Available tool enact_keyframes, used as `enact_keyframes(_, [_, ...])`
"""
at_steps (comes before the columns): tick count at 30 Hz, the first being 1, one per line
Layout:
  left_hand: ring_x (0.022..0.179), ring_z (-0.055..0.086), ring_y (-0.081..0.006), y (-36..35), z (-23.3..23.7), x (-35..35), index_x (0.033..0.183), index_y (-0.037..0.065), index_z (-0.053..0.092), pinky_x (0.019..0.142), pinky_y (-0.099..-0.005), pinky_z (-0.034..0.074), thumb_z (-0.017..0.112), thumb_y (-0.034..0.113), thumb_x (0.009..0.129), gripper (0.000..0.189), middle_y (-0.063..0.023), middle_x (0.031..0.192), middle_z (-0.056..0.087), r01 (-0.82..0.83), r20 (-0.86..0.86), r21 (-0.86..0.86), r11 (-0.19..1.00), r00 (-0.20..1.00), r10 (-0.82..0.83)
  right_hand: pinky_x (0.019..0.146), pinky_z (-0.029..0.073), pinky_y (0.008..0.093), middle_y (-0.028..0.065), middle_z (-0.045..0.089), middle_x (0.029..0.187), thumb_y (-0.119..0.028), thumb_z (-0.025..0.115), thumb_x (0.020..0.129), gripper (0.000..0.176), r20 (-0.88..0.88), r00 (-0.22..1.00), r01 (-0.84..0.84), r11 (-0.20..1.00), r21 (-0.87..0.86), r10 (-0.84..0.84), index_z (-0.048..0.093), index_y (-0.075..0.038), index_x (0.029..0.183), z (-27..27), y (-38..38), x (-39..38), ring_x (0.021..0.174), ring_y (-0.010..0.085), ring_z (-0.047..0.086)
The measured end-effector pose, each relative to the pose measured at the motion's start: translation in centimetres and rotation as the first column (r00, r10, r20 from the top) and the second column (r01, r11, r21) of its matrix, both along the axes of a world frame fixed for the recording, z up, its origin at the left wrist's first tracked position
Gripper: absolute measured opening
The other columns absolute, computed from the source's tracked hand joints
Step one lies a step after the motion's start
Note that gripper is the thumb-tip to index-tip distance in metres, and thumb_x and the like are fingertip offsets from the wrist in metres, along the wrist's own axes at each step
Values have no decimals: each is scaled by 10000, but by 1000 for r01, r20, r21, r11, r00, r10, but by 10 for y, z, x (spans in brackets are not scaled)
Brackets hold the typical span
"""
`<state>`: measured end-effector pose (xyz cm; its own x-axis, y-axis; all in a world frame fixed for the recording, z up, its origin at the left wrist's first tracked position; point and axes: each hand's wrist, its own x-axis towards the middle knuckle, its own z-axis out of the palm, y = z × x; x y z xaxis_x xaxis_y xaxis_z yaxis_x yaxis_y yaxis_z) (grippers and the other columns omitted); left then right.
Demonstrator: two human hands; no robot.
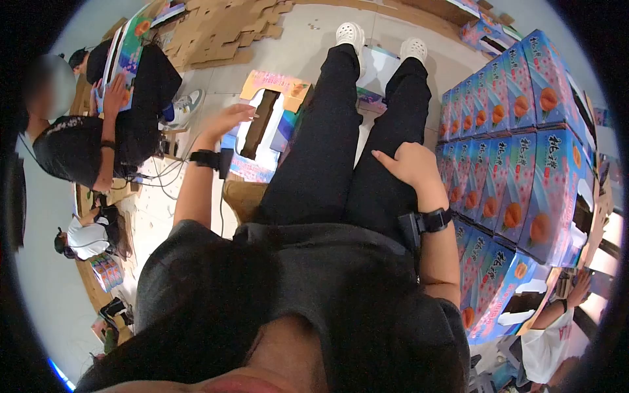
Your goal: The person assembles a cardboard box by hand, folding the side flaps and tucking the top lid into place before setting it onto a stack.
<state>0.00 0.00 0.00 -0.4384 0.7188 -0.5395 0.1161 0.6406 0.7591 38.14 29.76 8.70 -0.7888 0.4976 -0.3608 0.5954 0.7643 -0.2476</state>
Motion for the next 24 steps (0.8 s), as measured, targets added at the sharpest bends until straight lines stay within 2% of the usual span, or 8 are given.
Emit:
enact_keyframes(4, [1078, 641, -244, -31, -169, -9, 1322, -44, 535, 927, -367, 521, 831, 352, 804, 716, -182, 1179, 664, -245, -201, 67, 967, 946, 254, 575, 531, 451, 197, 614, 559, -644, 642, 831, 699, -122, 992, 18, 1000, 12, -16, 677, 0, 562, -12, 7, -19, 602, 380, 662])
enact_keyframes(5, [1120, 639, -299, -37, -173, 12, 1348, -32, 508, 941, -400, 519, 859, 337, 762, 777, -209, 1244, 640, -120, -255, 60, 991, 958, 132, 571, 530, 449, 194, 611, 555, -636, 643, 834, 695, -126, 992, 19, 1000, 17, -17, 673, 1, 557, -13, 7, -16, 599, 378, 661])
enact_keyframes(7, [1322, 504, -385, -58, -208, 34, 1556, 11, 211, 1100, -539, 367, 815, 651, 677, 1245, -259, 1440, 492, 120, -489, -269, 956, 838, -243, 569, 531, 442, 190, 611, 554, -626, 646, 836, 685, -156, 988, 11, 999, 53, -2, 672, -1, 557, -14, 4, -12, 600, 374, 662])
enact_keyframes(9, [1361, 473, -358, -45, -164, 67, 1589, 31, 13, 1162, -615, 204, 755, 766, 645, 1409, -244, 1471, 466, 74, -400, -575, 815, 843, -359, 566, 531, 436, 187, 611, 555, -619, 649, 836, 676, -163, 987, 17, 996, 85, -3, 672, -4, 558, -14, 5, -14, 598, 372, 663])
enact_keyframes(12, [1357, 482, -350, -49, -160, 86, 1584, 48, -85, 1182, -628, 133, 781, 754, 624, 1473, -238, 1456, 491, -1, -381, -598, 802, 880, -284, 561, 532, 431, 186, 614, 561, -616, 652, 834, 667, -133, 991, 37, 994, 107, -23, 677, -7, 563, -12, 4, -15, 594, 372, 662])
enact_keyframes(18, [1278, 566, -336, -50, -141, 67, 1504, 28, 339, 1141, -587, 217, 662, 829, 679, 1194, -227, 1291, 636, -10, -399, -459, 889, 896, -196, 565, 535, 434, 194, 616, 566, -626, 651, 830, 671, -172, 984, 77, 982, 173, -47, 682, -10, 567, -23, -3, -14, 597, 370, 665])
enact_keyframes(19, [1201, 617, -356, -49, -132, 67, 1370, 36, 520, 1118, -549, 248, 555, 850, 742, 1029, -213, 1148, 706, -84, -491, -386, 919, 862, -127, 567, 535, 435, 195, 617, 566, -628, 652, 829, 673, -176, 983, 86, 979, 184, -53, 682, -9, 567, -24, -4, -14, 599, 369, 666])
enact_keyframes(24, [1059, 680, -363, -39, -80, 42, 1127, 28, 715, 1078, -499, 321, 469, 750, 871, 804, -235, 992, 732, -172, -674, -360, 917, 728, -128, 577, 539, 444, 200, 630, 583, -627, 650, 832, 672, -180, 979, 126, 977, 174, -94, 689, -7, 574, -25, -4, -10, 605, 369, 670])
